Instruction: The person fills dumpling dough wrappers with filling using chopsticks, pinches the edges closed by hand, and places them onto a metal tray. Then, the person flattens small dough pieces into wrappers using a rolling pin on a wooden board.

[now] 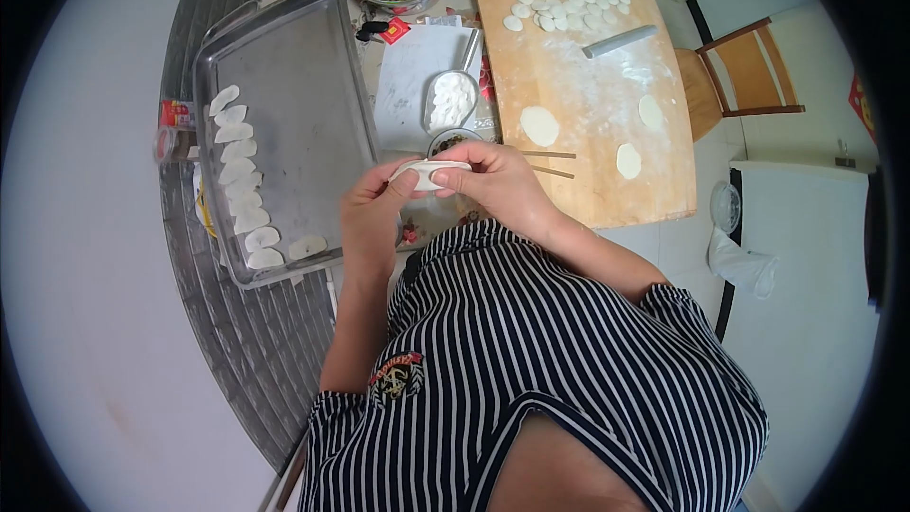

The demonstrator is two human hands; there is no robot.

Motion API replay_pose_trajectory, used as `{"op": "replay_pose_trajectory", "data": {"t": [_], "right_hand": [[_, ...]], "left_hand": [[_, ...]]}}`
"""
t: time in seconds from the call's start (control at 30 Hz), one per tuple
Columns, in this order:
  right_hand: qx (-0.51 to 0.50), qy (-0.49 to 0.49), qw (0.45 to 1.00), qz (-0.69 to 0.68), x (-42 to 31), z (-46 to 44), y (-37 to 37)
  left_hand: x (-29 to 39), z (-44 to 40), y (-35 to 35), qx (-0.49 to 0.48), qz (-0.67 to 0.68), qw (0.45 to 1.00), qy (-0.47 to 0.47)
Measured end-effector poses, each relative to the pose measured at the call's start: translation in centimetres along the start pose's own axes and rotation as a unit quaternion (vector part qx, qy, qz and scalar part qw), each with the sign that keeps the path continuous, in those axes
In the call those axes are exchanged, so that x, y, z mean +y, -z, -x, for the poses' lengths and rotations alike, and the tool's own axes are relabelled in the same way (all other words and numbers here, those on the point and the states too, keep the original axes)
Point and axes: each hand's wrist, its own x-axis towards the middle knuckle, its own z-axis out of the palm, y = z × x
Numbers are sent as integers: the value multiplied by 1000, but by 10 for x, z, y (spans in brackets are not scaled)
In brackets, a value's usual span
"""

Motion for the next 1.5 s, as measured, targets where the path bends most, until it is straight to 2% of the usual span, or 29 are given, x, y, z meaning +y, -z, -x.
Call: {"op": "replay_pose_trajectory", "data": {"t": [0.2,0.37,0.63,0.7,0.73,0.8,0.87,0.93,0.97,1.03,1.13,1.27,1.3,1.37,1.43,1.5], "right_hand": [[24,-20,999,-26,-4,-6,-17],[2,-26,998,-58,4,-13,-34],[4,-55,997,-46,2,-25,-58],[2,-45,995,-93,-2,-28,-72],[1,-46,995,-92,2,-30,-76],[-18,-56,998,-4,18,-36,-81],[-16,-38,999,8,26,-40,-89],[8,-54,992,113,26,-39,-100],[7,-55,992,115,28,-40,-103],[-35,-46,998,34,33,-43,-108],[-21,-58,998,-17,37,-46,-112],[-8,-86,994,71,44,-49,-125],[-8,-86,994,70,48,-50,-128],[-6,-70,997,-23,57,-53,-133],[1,-106,994,-11,59,-53,-135],[8,-140,989,40,64,-53,-139]], "left_hand": [[1,4,21,24,52,998,5],[0,4,41,47,78,996,9],[5,3,75,33,118,992,24],[3,4,80,21,109,993,24],[2,5,83,7,97,995,25],[0,8,87,-6,101,995,26],[-1,11,92,-18,102,994,24],[-3,14,99,-14,39,999,9],[-7,13,104,-13,41,999,8],[-14,10,117,28,76,996,40],[-13,12,134,20,119,992,35],[-11,15,153,24,94,994,57],[-13,14,159,22,88,994,55],[-16,13,170,21,79,995,53],[-18,15,182,-16,113,990,85],[-21,17,195,-15,85,992,87]]}}
